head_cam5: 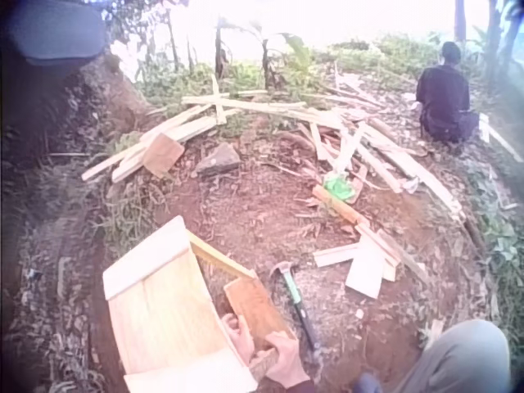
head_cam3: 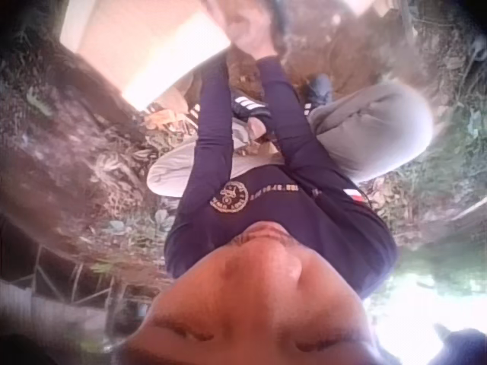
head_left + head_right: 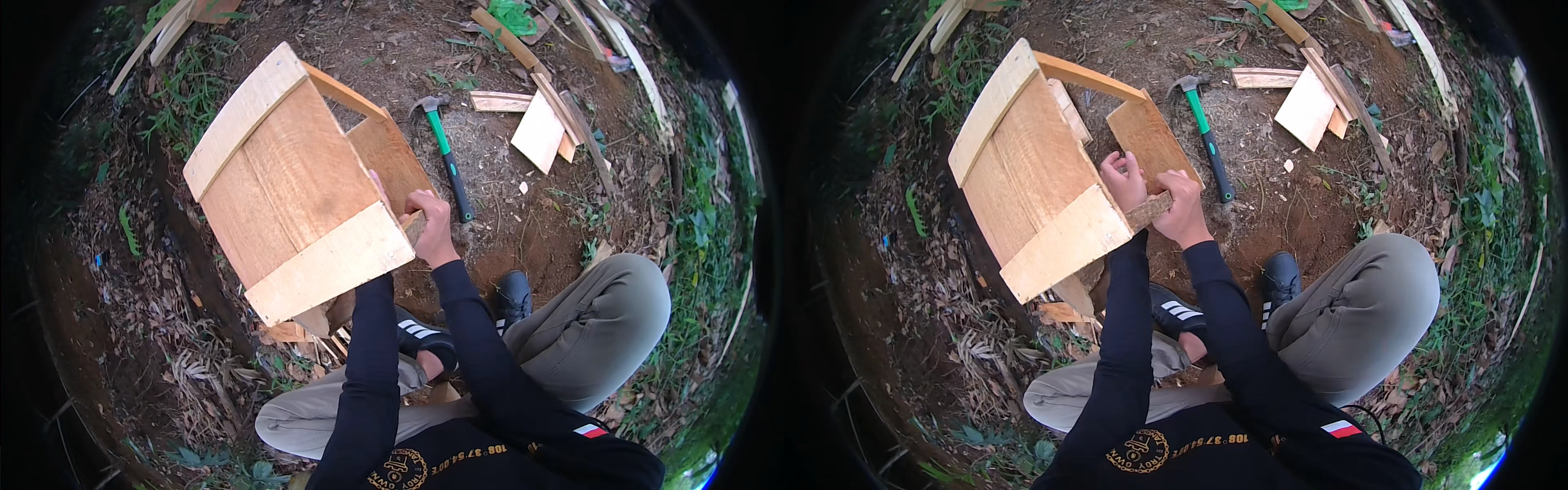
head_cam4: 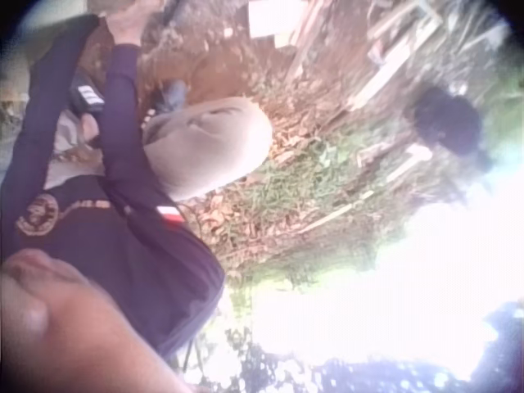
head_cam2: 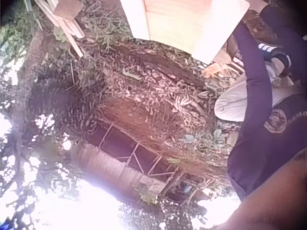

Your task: The person assembles a small wooden box-like structure using planks and a hammer. They position planks, drive nails, and repeatedly adjust the frame to fit the pieces together.

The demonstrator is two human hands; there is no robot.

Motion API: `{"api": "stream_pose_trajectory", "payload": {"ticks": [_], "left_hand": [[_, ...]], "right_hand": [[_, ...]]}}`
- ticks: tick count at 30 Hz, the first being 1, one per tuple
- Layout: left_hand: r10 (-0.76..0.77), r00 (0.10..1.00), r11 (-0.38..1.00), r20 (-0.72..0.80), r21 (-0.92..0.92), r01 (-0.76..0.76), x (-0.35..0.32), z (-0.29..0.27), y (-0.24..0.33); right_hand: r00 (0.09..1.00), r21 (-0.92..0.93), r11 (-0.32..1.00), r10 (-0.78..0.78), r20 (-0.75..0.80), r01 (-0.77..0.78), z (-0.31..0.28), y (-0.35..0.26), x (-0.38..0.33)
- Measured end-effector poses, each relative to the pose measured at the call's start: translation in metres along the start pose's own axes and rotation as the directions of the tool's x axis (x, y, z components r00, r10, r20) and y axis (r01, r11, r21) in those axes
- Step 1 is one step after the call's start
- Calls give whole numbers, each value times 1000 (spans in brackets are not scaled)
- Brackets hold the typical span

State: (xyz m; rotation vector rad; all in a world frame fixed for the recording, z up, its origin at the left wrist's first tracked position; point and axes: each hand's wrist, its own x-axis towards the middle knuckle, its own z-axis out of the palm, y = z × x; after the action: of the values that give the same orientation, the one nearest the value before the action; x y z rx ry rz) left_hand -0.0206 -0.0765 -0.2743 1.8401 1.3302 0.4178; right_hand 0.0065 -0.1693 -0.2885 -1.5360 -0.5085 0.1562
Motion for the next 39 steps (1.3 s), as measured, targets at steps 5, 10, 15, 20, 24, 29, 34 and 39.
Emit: {"api": "stream_pose_trajectory", "payload": {"ticks": [5,10,15,20,24,29,34,39], "left_hand": [[300,950,953,86,17,-303,-86,-19,-69],[-123,982,963,144,-220,153,-119,-67,-118],[172,977,979,-128,-93,-184,-75,-91,-108],[214,972,976,94,13,-216,-21,-90,-151],[361,932,924,-20,141,-355,-9,-77,-158],[346,938,926,33,147,-347,-14,-83,-158],[319,948,942,12,108,-319,-8,-80,-168],[320,947,933,0,177,-315,-6,-73,-158]], "right_hand": [[999,-62,997,-44,21,45,1,36,-5],[989,-85,985,-149,19,150,3,1,-7],[985,-259,966,66,157,-23,-20,26,1],[920,-455,884,262,290,-108,-19,-14,6],[880,-510,855,312,357,-96,-29,-9,14],[648,-924,291,659,380,246,-43,-26,-3],[668,-468,699,-18,744,540,30,-29,-50],[611,-468,547,-105,785,694,60,19,-38]]}}
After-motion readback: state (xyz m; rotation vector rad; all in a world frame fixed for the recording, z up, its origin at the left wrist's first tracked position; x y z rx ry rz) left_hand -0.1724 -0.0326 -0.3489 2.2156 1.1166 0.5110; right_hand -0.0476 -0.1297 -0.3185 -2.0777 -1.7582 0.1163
